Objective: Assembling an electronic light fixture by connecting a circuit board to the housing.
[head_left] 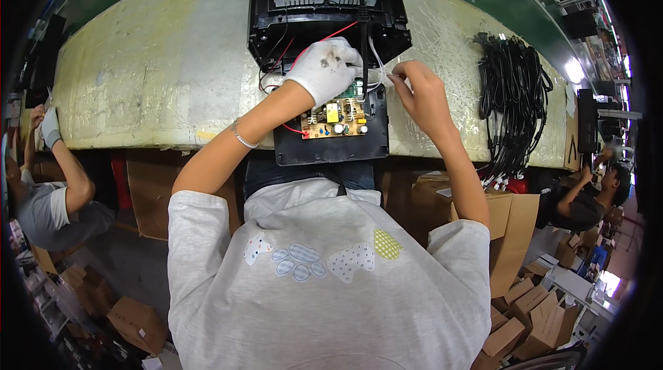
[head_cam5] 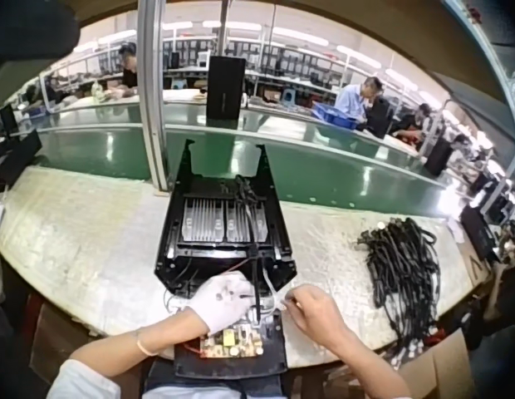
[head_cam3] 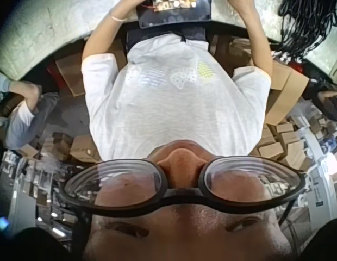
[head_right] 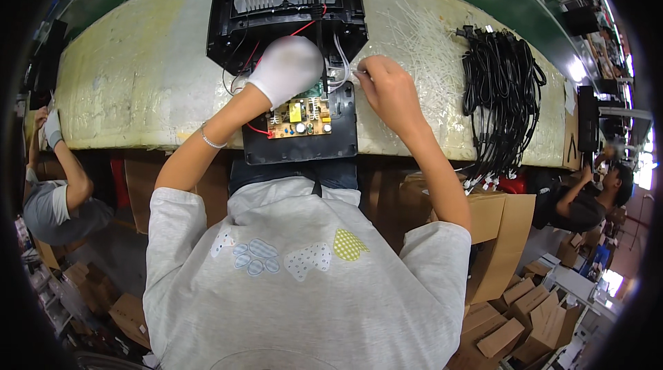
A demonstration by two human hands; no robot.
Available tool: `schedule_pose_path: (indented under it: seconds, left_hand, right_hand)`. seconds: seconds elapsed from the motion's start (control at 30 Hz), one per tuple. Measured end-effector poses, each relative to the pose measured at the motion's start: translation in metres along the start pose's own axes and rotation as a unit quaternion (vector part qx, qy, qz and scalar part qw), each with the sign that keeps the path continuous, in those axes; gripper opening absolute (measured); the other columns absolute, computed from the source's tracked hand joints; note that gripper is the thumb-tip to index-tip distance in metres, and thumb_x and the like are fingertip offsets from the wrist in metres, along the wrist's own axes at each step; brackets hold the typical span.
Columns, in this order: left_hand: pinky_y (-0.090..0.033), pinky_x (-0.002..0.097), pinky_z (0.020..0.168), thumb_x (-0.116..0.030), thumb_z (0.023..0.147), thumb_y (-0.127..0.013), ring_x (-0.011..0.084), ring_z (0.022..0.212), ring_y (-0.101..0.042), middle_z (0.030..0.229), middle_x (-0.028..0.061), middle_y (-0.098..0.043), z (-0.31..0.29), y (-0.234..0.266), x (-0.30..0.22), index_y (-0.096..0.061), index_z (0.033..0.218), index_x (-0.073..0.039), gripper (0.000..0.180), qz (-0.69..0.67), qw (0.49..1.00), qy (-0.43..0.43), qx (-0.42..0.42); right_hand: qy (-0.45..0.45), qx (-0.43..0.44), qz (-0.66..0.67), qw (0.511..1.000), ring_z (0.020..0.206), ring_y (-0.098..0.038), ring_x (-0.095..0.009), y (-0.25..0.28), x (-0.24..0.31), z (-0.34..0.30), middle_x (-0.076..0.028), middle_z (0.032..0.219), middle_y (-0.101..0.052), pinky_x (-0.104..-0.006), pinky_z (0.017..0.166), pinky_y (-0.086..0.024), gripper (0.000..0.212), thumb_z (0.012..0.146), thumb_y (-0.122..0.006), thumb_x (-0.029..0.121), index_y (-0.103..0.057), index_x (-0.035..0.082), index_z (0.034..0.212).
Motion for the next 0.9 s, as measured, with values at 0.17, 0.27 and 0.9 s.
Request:
schedule_pose_path:
  seconds: [0.17,0.27,0.9]
  left_hand:
    - [-0.05,0.0339,0.086,-0.024,0.082,-0.062,0.0257,0.092,-0.063,0.09,0.0096,-0.065,0.001,0.003,0.002,-0.071,0.086,-0.009,0.019,-0.046,0.999,-0.007,-0.011]
    - [-0.05,0.0317,0.081,-0.024,0.081,-0.064,0.0222,0.087,-0.064,0.088,0.0095,-0.066,-0.001,0.014,0.004,-0.069,0.087,-0.004,0.021,-0.183,0.981,0.057,-0.001]
    - [-0.052,0.0332,0.076,0.002,0.081,-0.061,0.0282,0.086,-0.062,0.094,0.0102,-0.06,-0.008,0.02,-0.034,-0.06,0.1,-0.005,0.02,-0.136,0.968,-0.175,-0.12]
  right_hand:
    - [-0.044,0.002,0.029,0.999,0.062,-0.057,-0.024,0.004,0.001,0.002,-0.012,0.083,-0.06,-0.0315,0.057,-0.047,0.013,0.084,-0.068,0.001,-0.057,0.001,0.092]
    - [-0.052,0.031,0.041,0.997,0.068,-0.058,-0.023,0.005,0.01,0.004,-0.011,0.09,-0.063,-0.0308,0.061,-0.047,0.014,0.084,-0.068,0.0,-0.057,0.001,0.093]
    - [0.01,-0.135,0.042,0.99,0.071,-0.056,-0.019,-0.016,0.028,0.0,-0.011,0.094,-0.057,-0.0274,0.061,-0.046,0.021,0.077,-0.069,-0.006,-0.061,0.0,0.096]
Point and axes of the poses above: each hand's wrist, its own z-axis towards the middle knuckle, its own y-axis out of the back of the hand, x = y × z, the point moved 5 cm from there along z, towards the middle knuckle
